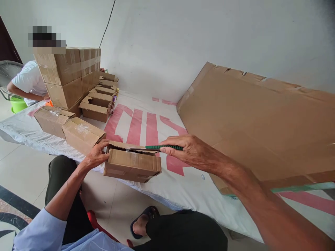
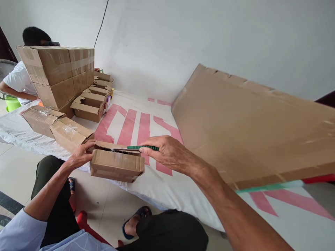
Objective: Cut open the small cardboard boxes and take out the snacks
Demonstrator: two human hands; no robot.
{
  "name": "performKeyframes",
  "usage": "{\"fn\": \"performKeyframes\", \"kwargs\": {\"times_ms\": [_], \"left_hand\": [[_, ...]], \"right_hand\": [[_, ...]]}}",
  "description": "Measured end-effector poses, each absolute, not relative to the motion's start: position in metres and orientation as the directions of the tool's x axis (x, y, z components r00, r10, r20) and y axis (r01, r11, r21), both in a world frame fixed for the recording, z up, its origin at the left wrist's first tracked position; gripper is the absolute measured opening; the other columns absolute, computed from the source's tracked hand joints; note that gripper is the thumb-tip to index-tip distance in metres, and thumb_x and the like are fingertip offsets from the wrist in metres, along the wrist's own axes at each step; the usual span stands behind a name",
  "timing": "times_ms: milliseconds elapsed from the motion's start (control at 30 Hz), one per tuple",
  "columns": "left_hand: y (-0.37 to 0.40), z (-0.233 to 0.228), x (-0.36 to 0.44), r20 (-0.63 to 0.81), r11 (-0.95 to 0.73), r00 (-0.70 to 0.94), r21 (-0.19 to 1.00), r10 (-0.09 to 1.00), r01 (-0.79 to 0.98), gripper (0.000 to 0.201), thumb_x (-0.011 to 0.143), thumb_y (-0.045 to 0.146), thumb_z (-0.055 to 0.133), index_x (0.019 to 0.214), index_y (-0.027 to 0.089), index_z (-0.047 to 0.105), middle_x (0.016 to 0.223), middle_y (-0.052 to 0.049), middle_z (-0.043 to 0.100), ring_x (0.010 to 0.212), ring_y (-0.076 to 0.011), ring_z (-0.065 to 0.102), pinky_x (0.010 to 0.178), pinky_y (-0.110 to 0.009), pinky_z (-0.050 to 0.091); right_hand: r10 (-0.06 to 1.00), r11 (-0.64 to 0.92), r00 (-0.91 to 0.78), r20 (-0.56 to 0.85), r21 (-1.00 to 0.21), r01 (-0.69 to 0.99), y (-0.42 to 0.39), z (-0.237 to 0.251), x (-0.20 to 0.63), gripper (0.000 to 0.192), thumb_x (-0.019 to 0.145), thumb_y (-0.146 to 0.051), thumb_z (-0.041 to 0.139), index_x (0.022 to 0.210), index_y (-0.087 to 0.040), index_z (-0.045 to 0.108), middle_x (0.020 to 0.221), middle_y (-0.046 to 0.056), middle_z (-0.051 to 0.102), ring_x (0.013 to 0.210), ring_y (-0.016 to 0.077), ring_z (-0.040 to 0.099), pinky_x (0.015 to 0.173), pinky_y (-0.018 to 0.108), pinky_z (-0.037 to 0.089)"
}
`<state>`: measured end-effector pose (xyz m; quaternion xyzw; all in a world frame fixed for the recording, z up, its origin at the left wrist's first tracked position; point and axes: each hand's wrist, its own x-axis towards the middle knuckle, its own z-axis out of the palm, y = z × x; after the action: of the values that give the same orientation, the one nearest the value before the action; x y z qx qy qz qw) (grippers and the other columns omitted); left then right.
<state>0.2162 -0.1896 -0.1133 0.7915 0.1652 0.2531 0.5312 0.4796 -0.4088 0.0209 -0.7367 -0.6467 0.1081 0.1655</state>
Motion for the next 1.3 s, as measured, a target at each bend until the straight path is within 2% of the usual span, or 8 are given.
{"fn": "performKeyframes", "kwargs": {"times_ms": [167,300,433,633,800,1000,1133,1300], "left_hand": [[-0.190,-0.110,0.215,0.227,-0.393,0.821,0.920,0.524,-0.004,0.041,0.083,0.034,0.077,0.122,0.022,0.081,0.138,-0.011,0.072,0.130,-0.0319,0.065,0.100,-0.036,0.059],[-0.187,-0.114,0.215,0.210,-0.402,0.830,0.916,0.516,0.018,0.043,0.083,0.034,0.076,0.124,0.022,0.081,0.141,-0.011,0.071,0.133,-0.0332,0.064,0.101,-0.037,0.059],[-0.181,-0.123,0.214,0.201,-0.415,0.811,0.908,0.550,0.056,0.058,0.080,0.033,0.080,0.136,0.021,0.076,0.148,-0.013,0.068,0.141,-0.0367,0.059,0.111,-0.044,0.056],[-0.176,-0.131,0.215,0.207,-0.416,0.808,0.908,0.552,0.051,0.069,0.079,0.039,0.083,0.144,0.020,0.071,0.154,-0.015,0.062,0.144,-0.0389,0.056,0.112,-0.046,0.056],[-0.176,-0.123,0.211,0.148,-0.398,0.846,0.914,0.513,0.081,0.094,0.076,0.053,0.090,0.157,0.020,0.058,0.162,-0.018,0.054,0.147,-0.0412,0.054,0.116,-0.051,0.053],[-0.174,-0.101,0.202,0.021,-0.460,0.923,0.871,0.384,0.172,0.140,0.061,0.071,0.095,0.173,0.021,0.028,0.175,-0.020,0.035,0.156,-0.0455,0.040,0.120,-0.056,0.049],[-0.167,-0.100,0.203,0.045,-0.574,0.946,0.804,0.321,0.157,0.152,0.054,0.076,0.096,0.175,0.020,0.021,0.176,-0.022,0.030,0.158,-0.0466,0.035,0.127,-0.058,0.039],[-0.163,-0.098,0.204,0.065,-0.657,0.952,0.737,0.299,0.156,0.146,0.056,0.076,0.095,0.172,0.020,0.027,0.166,-0.020,0.042,0.152,-0.0446,0.042,0.127,-0.056,0.039]], "right_hand": [[0.992,-0.009,0.064,0.112,-0.439,0.899,-0.386,0.022,0.457,0.035,0.099,-0.045,0.055,0.096,-0.026,0.084,0.090,0.003,0.082,0.077,0.0206,0.068,0.068,0.032,0.046],[0.998,0.000,0.022,0.057,-0.362,0.932,-0.372,0.008,0.461,0.033,0.100,-0.043,0.056,0.087,-0.028,0.083,0.081,0.001,0.080,0.069,0.0178,0.065,0.063,0.030,0.041],[0.988,-0.083,0.118,0.100,-0.301,0.950,-0.397,-0.001,0.491,0.033,0.096,-0.047,0.060,0.079,-0.028,0.081,0.077,0.002,0.079,0.067,0.0198,0.066,0.062,0.031,0.044],[0.898,-0.210,0.381,0.219,-0.547,0.810,-0.456,-0.019,0.526,0.035,0.094,-0.058,0.063,0.096,-0.029,0.083,0.095,0.004,0.083,0.082,0.0256,0.074,0.070,0.035,0.055],[0.704,-0.324,0.641,0.306,-0.665,0.673,-0.476,-0.121,0.539,0.048,0.091,-0.061,0.055,0.112,-0.024,0.076,0.100,0.008,0.080,0.090,0.0286,0.073,0.077,0.039,0.058],[0.608,-0.587,0.759,0.233,-0.512,0.627,-0.494,-0.246,0.540,0.038,0.083,-0.051,0.047,0.101,-0.024,0.067,0.099,0.017,0.075,0.099,0.0372,0.070,0.091,0.054,0.056],[0.593,-0.472,0.688,0.420,-0.511,0.718,-0.481,-0.234,0.534,0.034,0.087,-0.052,0.050,0.097,-0.023,0.066,0.094,0.018,0.074,0.096,0.0390,0.068,0.091,0.061,0.055],[0.662,-0.156,0.448,0.601,-0.475,0.866,-0.428,-0.154,0.486,0.028,0.100,-0.045,0.058,0.115,-0.025,0.071,0.121,0.014,0.076,0.119,0.0321,0.067,0.106,0.052,0.053]]}}
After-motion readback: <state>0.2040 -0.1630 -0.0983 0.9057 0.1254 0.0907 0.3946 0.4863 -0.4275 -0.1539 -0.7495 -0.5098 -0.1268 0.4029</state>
